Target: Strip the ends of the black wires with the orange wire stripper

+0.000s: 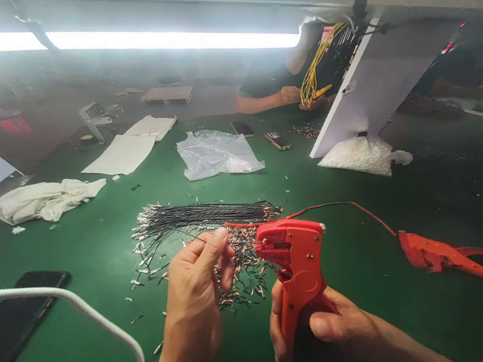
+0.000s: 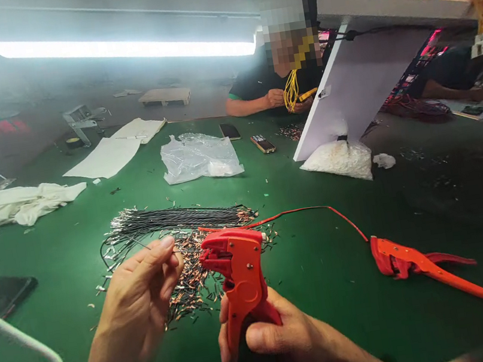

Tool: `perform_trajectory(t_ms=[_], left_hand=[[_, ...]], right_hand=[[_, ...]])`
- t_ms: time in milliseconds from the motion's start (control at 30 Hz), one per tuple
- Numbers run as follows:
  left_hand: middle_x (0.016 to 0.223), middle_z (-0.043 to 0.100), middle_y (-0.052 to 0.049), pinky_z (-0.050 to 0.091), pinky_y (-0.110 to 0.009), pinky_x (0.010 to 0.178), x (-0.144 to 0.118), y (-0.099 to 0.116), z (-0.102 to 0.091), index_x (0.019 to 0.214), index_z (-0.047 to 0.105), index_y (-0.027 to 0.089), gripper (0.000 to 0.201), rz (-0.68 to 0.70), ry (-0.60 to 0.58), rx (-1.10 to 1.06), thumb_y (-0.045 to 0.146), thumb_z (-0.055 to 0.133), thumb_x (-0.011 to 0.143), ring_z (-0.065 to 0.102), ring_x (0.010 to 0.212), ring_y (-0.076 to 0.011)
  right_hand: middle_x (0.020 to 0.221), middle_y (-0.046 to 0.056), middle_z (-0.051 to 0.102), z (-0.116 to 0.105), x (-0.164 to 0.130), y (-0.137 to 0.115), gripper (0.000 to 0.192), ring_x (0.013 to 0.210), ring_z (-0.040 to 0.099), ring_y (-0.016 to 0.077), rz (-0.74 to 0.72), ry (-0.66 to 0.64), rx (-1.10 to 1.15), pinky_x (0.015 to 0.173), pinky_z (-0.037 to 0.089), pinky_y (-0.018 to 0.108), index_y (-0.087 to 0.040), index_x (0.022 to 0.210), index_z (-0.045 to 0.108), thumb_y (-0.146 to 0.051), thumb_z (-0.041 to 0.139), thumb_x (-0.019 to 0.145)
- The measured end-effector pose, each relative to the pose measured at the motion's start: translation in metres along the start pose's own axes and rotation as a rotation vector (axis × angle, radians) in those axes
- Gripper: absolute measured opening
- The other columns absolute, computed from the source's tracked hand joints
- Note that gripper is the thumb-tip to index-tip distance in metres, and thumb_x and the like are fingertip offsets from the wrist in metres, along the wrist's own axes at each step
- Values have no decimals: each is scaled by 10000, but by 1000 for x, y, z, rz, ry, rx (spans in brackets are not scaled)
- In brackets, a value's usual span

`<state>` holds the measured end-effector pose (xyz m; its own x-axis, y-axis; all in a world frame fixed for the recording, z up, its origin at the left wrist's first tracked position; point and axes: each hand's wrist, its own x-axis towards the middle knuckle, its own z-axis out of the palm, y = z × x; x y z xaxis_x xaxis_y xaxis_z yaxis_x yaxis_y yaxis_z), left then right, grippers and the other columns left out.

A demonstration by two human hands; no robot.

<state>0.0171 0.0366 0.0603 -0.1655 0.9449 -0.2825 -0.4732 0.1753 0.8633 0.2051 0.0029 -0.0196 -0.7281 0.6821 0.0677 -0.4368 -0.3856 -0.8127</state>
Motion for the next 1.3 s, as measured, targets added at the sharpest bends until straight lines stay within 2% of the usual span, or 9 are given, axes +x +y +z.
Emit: perform_trajectory(t_ms=[133, 267, 433, 667, 867, 1067, 1200, 1300], left_hand=[[510, 560, 31, 310, -136, 406, -4, -5, 3, 559, 611, 128, 345, -7, -12, 25, 400, 812, 631, 390, 364, 1], [525, 565, 39, 325, -130, 433, -6, -12, 6, 595, 613, 136, 325, 5, 26, 15, 394, 800, 659, 389, 383, 4], [549, 576, 42, 332, -135, 442, -4, -15, 7, 609, 603, 141, 320, 34, 59, -17, 389, 801, 649, 393, 394, 1], [523, 545, 42, 340, -141, 450, -3, -15, 6, 578, 584, 140, 342, 11, 10, 25, 397, 792, 664, 384, 399, -3], [485, 501, 41, 284, -154, 402, -4, -11, 2, 543, 575, 139, 349, -22, -13, 41, 390, 803, 629, 365, 383, -12], [479, 490, 42, 267, -137, 406, -3, -9, -3, 540, 566, 141, 347, -59, -54, 77, 379, 789, 657, 362, 393, -8], [500, 492, 44, 290, -139, 414, -4, -9, -2, 541, 557, 145, 370, -69, -29, 77, 401, 814, 614, 369, 423, -18], [499, 482, 49, 280, -146, 409, -4, -9, -2, 542, 544, 147, 395, -82, -6, 69, 420, 825, 591, 347, 425, -20]], right_hand=[[933, 142, 674, 2, 1, 1, 405, 826, 657, 227, -21, 22, -26, 769, 473, 396, -132, 1135, 504, -408, 632, 868], [921, 136, 672, 1, 1, 5, 426, 792, 653, 214, -23, 1, -16, 729, 474, 367, -138, 1144, 489, -419, 642, 862], [919, 128, 671, -1, 0, 7, 444, 789, 645, 204, 23, -26, -23, 740, 472, 350, -149, 1133, 478, -448, 652, 854], [856, 107, 660, 0, -1, 6, 439, 749, 634, 193, 56, 45, -27, 713, 475, 336, -153, 1047, 494, -496, 667, 834], [781, 63, 622, -4, -1, 12, 426, 671, 596, 146, 78, 21, 8, 650, 473, 283, -160, 983, 501, -486, 708, 802], [699, 48, 604, -2, -3, 14, 380, 586, 566, 119, 43, 63, 1, 581, 456, 238, -137, 894, 536, -487, 673, 836], [628, 24, 584, 3, -6, 20, 404, 524, 533, 99, 24, 168, 26, 528, 436, 211, -141, 864, 528, -515, 676, 823], [573, 8, 555, 6, -5, 26, 426, 468, 503, 84, 29, 197, 14, 475, 415, 192, -147, 820, 515, -540, 677, 809]])
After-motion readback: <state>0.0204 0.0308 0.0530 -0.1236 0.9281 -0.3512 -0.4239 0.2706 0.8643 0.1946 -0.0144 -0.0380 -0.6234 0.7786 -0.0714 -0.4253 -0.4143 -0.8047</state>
